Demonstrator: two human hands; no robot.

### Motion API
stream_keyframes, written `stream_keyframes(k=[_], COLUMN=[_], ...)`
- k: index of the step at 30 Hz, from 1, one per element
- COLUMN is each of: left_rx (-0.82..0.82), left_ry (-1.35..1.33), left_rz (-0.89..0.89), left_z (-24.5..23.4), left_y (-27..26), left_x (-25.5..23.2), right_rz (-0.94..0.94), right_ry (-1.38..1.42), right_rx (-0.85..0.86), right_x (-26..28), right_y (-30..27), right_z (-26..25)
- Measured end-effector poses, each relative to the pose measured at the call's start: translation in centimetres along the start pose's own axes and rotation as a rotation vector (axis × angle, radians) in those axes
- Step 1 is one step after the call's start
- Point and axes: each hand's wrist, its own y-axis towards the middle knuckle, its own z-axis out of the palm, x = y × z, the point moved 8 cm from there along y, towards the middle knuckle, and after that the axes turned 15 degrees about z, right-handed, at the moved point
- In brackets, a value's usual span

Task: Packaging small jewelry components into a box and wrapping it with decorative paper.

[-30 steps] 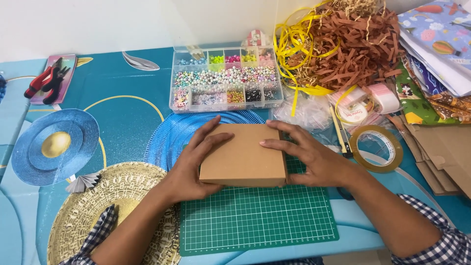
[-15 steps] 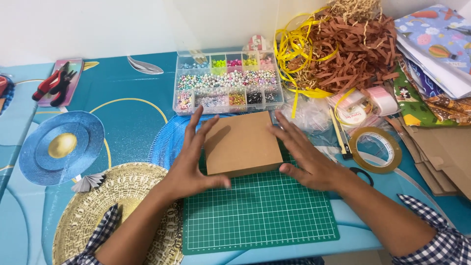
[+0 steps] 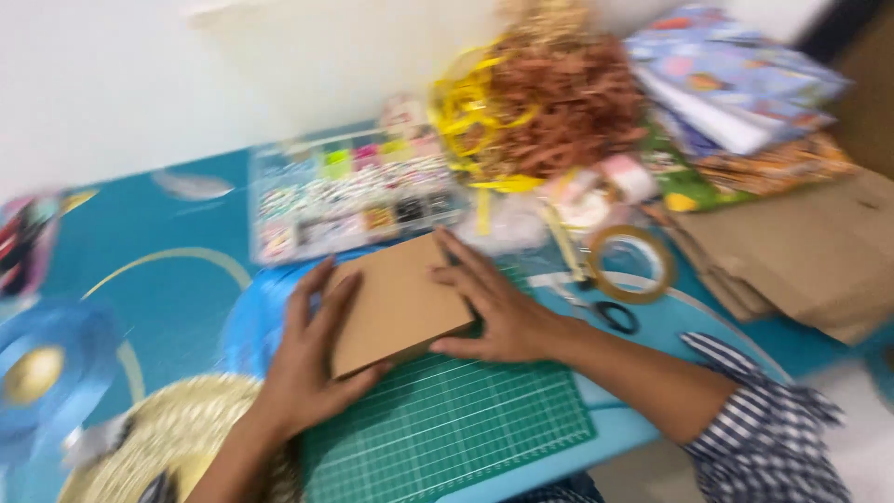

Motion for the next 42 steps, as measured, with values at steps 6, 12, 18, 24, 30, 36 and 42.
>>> stream_keyframes(k=[6,12,18,24,30,36,42], left_rx=[0.115,0.072,-0.002,0.066,0.157,0.108,0.070], left_ry=[0.035,0.061,0.164,0.266,0.356,0.218,0.222], left_rz=[-0.061,0.017,0.103,0.018,-0.284,-0.274,-0.206], left_z=[0.6,0.0,0.2,-0.5,-0.5,0.0,0.4], left_y=[-0.5,0.5,0.5,0.2,-2.5,-2.2,-2.1], left_x=[1.1,-0.3,-0.7,-0.8,0.0,0.0,-0.3], right_rz=[0.147,0.084,0.116,0.229,0.527,0.873,0.736], right_ry=[0.082,-0.071,-0.089,-0.381,-0.198,-0.758,-0.834], right_rx=[0.248,0.180,0.239,0.240,-0.391,-0.783,-0.818], right_x=[-0.7,-1.6,-1.2,0.8,-8.2,-22.8,-31.9], right_y=[0.6,0.5,0.5,0.6,-3.1,-8.9,-11.7], right_z=[1.3,1.6,1.5,-4.3,-23.3,-37.2,-39.1])
